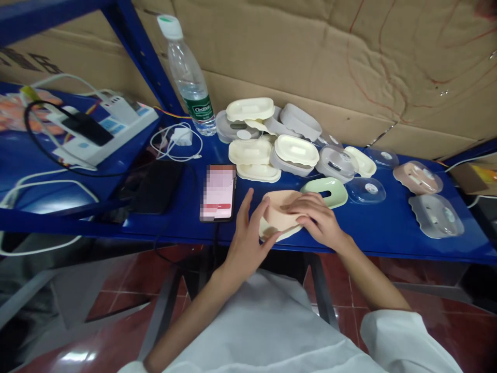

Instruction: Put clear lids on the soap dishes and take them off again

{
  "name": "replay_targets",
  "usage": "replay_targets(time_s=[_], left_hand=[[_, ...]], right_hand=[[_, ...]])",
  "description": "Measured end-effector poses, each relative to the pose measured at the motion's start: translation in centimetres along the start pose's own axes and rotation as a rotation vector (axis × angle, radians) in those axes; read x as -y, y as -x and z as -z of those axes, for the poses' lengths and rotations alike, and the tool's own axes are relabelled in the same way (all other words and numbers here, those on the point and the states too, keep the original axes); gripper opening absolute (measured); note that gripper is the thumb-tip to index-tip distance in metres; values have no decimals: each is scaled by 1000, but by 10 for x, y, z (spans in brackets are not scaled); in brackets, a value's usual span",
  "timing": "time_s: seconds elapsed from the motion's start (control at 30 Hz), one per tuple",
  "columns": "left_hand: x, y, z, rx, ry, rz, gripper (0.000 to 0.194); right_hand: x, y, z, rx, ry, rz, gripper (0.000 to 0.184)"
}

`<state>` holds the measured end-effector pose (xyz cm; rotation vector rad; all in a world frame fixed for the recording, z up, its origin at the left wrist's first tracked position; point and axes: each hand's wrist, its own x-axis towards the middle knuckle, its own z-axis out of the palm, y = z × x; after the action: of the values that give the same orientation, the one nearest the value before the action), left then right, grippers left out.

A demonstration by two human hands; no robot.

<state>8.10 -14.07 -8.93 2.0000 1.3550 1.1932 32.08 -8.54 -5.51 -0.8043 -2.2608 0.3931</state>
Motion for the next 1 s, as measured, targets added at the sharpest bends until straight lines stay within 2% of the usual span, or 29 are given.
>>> replay_targets(time_s=[0.07, 0.13, 0.23, 0.3, 0.37, 0.43, 0.5, 0.57, 0.67, 0.87, 1.0], left_hand=[[-7, 6, -5, -71, -53, -30, 74], [-14, 11, -8, -101, -124, -92, 60], [-21, 15, -9, -9, -238, -192, 30], [-23, 16, -8, 72, -290, -223, 15], [-23, 16, -5, 113, -319, -230, 11], [-20, 15, -2, 123, -334, -231, 16], [-15, 12, 0, 112, -347, -231, 24], [-10, 7, 1, 92, -355, -234, 31], [-5, -3, -2, 100, -342, -245, 37], [-4, -23, -11, 173, -346, -260, 37], [-3, -24, -14, 176, -353, -263, 29]], right_hand=[[-4, 2, 5, -162, -44, -49, 27], [-13, 3, 15, -338, 14, -130, 31], [-39, -5, 41, -552, 275, -258, 38], [-61, -17, 60, -606, 454, -316, 44], [-84, -31, 76, -527, 553, -339, 47], [-103, -42, 87, -359, 579, -349, 45], [-113, -45, 94, -226, 576, -355, 46], [-115, -38, 99, -202, 590, -366, 52], [-104, -7, 105, -245, 611, -396, 55], [-80, 75, 113, -253, 639, -470, 53], [-76, 98, 110, -209, 681, -483, 49]])
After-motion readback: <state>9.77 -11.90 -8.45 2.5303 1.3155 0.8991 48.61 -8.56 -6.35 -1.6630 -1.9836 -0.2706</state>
